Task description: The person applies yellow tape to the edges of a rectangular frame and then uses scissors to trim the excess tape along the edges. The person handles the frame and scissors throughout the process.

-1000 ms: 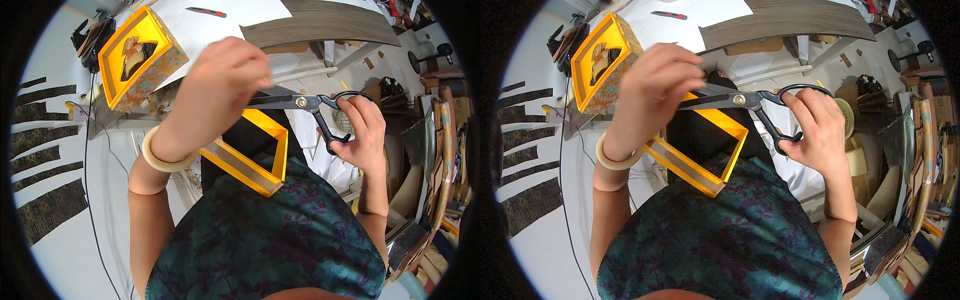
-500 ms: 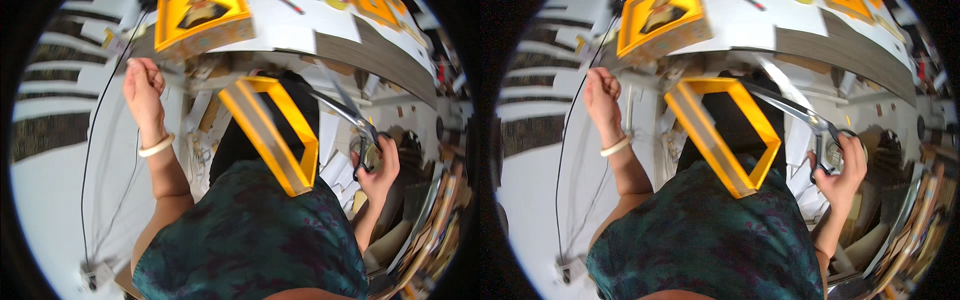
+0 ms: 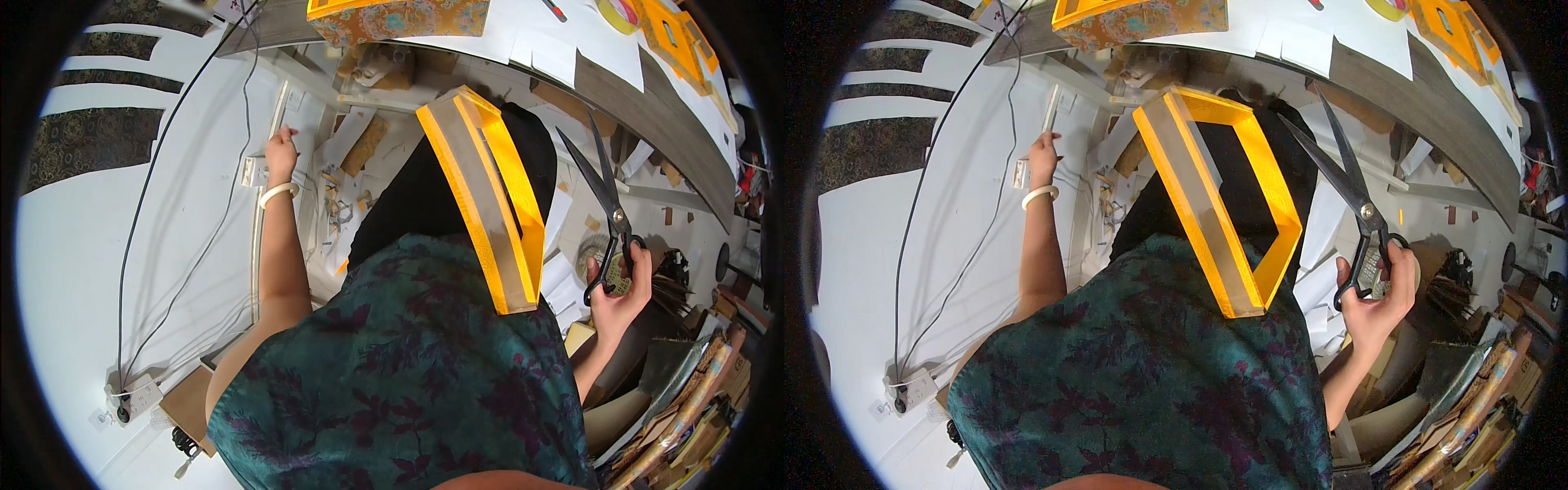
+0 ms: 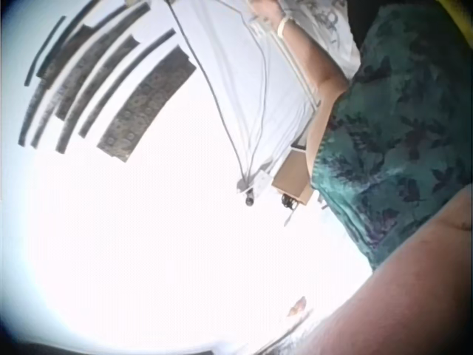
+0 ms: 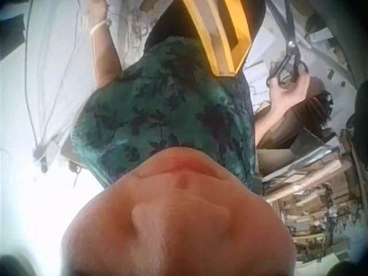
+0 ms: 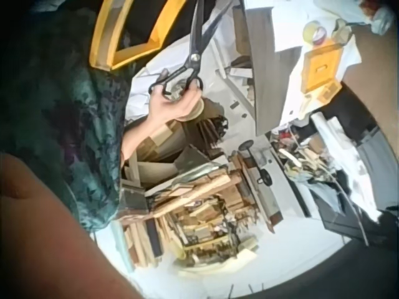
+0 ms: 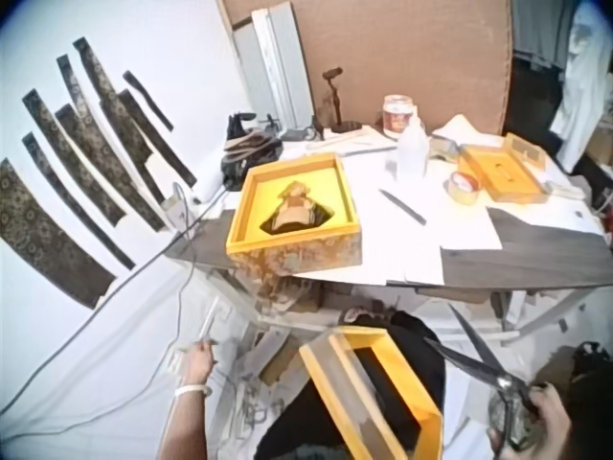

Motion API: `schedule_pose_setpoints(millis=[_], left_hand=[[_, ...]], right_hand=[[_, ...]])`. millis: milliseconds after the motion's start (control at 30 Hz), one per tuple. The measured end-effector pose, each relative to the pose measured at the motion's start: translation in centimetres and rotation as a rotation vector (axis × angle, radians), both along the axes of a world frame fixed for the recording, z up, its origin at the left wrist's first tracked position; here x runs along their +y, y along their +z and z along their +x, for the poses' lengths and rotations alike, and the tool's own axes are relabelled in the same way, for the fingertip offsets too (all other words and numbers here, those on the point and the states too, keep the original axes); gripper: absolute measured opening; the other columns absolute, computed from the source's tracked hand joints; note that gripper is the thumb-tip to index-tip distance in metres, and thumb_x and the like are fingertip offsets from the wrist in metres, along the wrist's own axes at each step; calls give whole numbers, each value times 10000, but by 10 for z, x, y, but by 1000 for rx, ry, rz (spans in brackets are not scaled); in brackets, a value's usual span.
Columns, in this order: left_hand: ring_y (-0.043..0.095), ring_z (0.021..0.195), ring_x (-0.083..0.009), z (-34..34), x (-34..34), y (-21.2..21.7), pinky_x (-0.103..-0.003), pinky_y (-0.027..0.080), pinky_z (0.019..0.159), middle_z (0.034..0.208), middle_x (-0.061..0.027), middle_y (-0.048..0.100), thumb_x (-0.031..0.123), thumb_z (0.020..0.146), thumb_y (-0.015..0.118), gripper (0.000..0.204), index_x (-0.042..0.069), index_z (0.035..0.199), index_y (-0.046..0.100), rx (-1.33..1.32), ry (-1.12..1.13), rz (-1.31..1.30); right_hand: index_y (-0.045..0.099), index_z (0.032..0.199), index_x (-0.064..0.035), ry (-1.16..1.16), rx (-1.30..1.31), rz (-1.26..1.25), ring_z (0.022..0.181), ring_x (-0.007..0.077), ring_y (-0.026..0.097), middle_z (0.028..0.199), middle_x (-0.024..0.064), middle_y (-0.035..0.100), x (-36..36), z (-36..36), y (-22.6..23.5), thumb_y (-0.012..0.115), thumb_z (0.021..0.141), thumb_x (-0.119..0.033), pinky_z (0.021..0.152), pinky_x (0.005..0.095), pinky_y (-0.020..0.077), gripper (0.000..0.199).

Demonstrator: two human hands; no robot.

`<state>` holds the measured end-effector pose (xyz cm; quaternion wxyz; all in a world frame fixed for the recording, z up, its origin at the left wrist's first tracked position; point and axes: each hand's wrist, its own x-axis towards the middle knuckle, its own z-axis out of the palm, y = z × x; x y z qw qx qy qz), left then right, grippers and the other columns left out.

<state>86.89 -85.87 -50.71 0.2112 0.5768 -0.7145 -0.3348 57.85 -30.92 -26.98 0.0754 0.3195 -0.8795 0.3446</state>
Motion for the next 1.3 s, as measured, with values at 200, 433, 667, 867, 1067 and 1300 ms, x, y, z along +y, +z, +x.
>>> schedule_pose_setpoints(millis=[200, 433, 667, 867, 1067, 1300], left_hand=[[665, 908, -189, 8, -2, -20, -308, 514, 835, 951, -145, 743, 192, 921, 696, 247, 31, 1102, 744, 106, 162, 21], [638, 864, -151, 13, 2, -2, -284, 495, 812, 1010, -98, 703, 227, 913, 729, 374, -20, 1186, 666, 217, 92, 18], [648, 1037, -312, -112, 170, 173, -397, 558, 850, 1174, -214, 645, 569, 988, 466, 696, -56, 1290, 519, 977, -899, 1093], [673, 1033, -253, -156, 236, 230, -338, 588, 833, 1141, -168, 671, 282, 927, 685, 488, -44, 1264, 550, 806, -963, 1042], [708, 935, -216, -187, 267, 263, -305, 626, 751, 1077, -146, 691, 113, 962, 637, 303, -60, 1205, 581, 893, -938, 1018], [661, 1089, -291, -215, 284, 273, -386, 616, 867, 1243, -197, 608, 42, 985, 548, 338, -91, 1290, 487, 939, -1020, 1101]], right_hand=[[589, 1104, 49, -41, -55, 39, 745, 217, 523, 884, 95, 515, 7, 4, -8, 862, 652, -119, 694, 312, 450, 554], [596, 1125, 41, -31, -111, -19, 781, 199, 548, 936, 101, 560, 6, 2, -14, 866, 663, -110, 702, 293, 465, 556], [609, 1103, 22, -41, -105, -25, 726, 143, 505, 882, 65, 557, 7, 1, -15, 888, 654, -139, 640, 252, 422, 553], [633, 1112, -7, -136, -344, -147, 713, 76, 478, 849, -7, 562, 21, 8, -18, 898, 666, -159, 634, 213, 402, 541], [635, 1156, 14, -143, -438, -358, 767, 47, 487, 868, -29, 570, 56, 12, 1, 813, 706, -44, 683, 192, 388, 487], [662, 1089, 7, -282, -266, -289, 755, 47, 511, 856, -26, 591, 92, 25, 37, 846, 675, -95, 651, 193, 389, 464]])
